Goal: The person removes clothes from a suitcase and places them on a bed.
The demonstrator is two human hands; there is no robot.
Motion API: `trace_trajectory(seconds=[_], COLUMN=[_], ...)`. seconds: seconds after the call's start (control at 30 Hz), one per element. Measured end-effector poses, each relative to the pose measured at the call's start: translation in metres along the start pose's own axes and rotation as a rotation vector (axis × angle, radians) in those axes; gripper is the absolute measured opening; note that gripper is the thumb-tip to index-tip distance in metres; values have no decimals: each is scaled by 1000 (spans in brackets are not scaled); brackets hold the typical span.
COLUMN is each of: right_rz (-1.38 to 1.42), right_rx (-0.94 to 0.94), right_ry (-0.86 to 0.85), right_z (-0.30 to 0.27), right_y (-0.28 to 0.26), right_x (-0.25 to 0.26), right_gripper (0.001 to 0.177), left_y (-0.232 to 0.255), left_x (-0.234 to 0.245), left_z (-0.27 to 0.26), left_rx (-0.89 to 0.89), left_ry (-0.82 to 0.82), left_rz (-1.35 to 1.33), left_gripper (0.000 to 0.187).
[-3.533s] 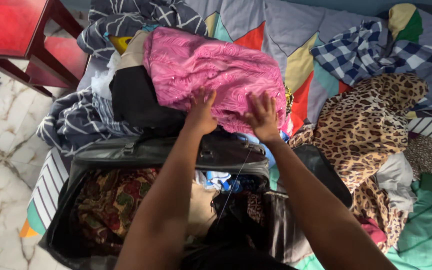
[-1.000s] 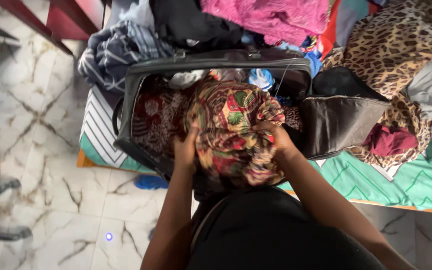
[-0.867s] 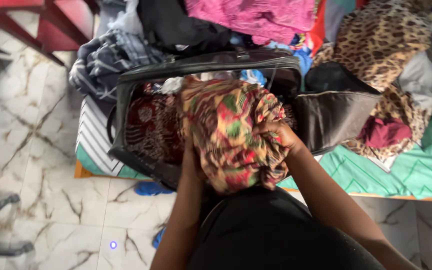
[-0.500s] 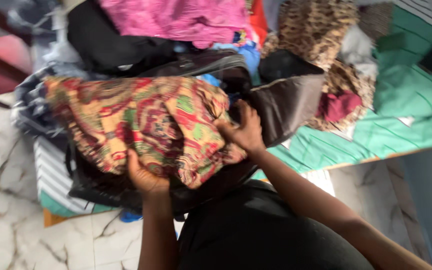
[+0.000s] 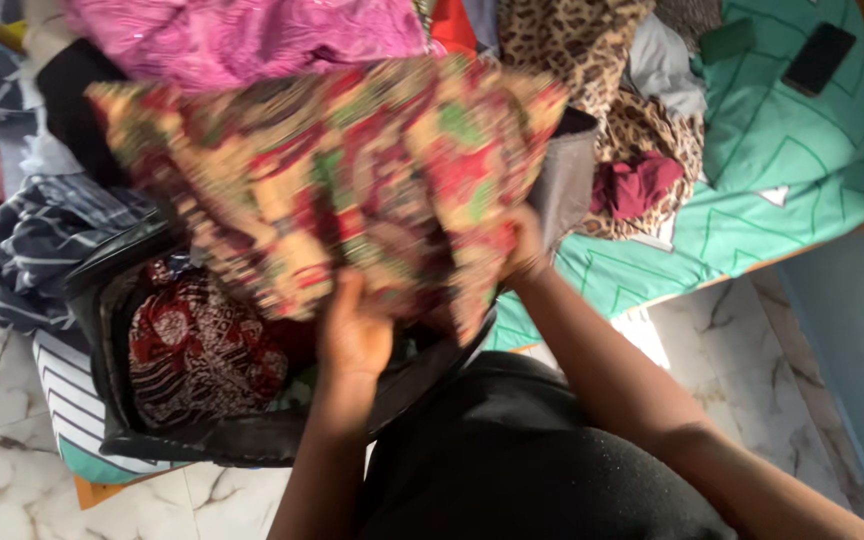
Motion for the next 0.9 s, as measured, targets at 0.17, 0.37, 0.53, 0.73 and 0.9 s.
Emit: trace_trajectory(seconds=[0.17,0.37,0.53,0.73,0.9], right_rz=[-75,-202,-204,-274,-344], right_rx=[270,308,216,108,221], right_ry=[109,199,163,293,404], right_z=[-57,-110,-95,-103,-132], right_y=[-156,-283,-330,-348,-383], right_x=[63,135,226,256,247], right_gripper=[58,57,39,37,38], left_y=[-77,-128,-176,-228,-264], left_x=[-112,-182,-228,-247,-236], left_z=[16,85,105,109,101], left_rx=[149,214,423,504,514], left_ry=[-314,-189,-198,-87,-44], left_rz=[-73,-48,139,291,343], left_gripper=[59,73,63,50,57])
Point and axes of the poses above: each hand's wrist, its own z-axis towards the middle knuckle, its own x-axis out of the back of the hand, y = z × x, the point moved 10 cm from there along z, towards the middle knuckle, and after that the axes turned 8 degrees about -x, right-handed, at the moved point
